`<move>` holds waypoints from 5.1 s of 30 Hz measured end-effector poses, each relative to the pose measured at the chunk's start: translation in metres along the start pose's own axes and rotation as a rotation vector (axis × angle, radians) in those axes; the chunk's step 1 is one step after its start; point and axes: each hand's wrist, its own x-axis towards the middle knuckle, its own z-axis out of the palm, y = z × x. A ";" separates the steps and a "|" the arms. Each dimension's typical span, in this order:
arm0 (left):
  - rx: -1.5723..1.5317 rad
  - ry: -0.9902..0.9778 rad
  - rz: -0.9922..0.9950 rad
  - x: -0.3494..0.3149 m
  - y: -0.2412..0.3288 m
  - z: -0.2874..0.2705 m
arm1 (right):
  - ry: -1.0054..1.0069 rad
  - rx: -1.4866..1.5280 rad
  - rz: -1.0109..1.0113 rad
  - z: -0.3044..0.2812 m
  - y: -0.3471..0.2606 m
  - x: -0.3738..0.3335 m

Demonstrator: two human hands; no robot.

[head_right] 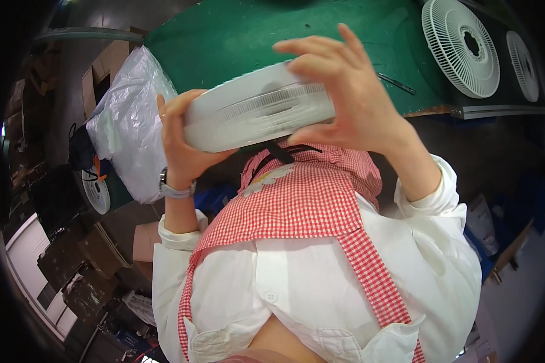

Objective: Assemble plastic fan guards and pack them into plastic bags.

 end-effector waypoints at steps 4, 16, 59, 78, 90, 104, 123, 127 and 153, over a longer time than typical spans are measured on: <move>0.096 -0.237 -0.236 -0.015 -0.023 -0.024 | -0.129 0.009 0.113 -0.007 0.014 -0.013; 0.272 -0.244 -0.037 0.030 0.044 0.013 | -0.006 -0.033 0.008 0.032 -0.004 -0.004; 0.108 -0.171 -0.218 0.013 -0.005 -0.029 | -0.055 0.087 0.320 0.028 0.047 -0.030; 0.125 0.396 -0.891 -0.200 -0.128 0.022 | 0.024 0.585 1.446 0.148 0.230 -0.113; 0.881 0.249 -0.895 -0.225 -0.296 0.015 | -0.420 0.319 0.649 0.346 -0.028 0.052; 0.314 0.418 -0.547 -0.250 -0.306 -0.047 | -0.409 0.251 0.688 0.445 -0.055 0.082; -0.134 0.141 -0.712 -0.294 -0.226 -0.056 | -0.469 0.869 1.300 0.495 -0.052 0.042; 0.076 0.251 -0.615 -0.273 -0.260 -0.045 | -0.318 0.791 1.169 0.499 -0.069 0.061; -0.344 0.295 -0.740 -0.237 -0.267 -0.085 | -0.136 0.706 0.893 0.478 -0.097 0.148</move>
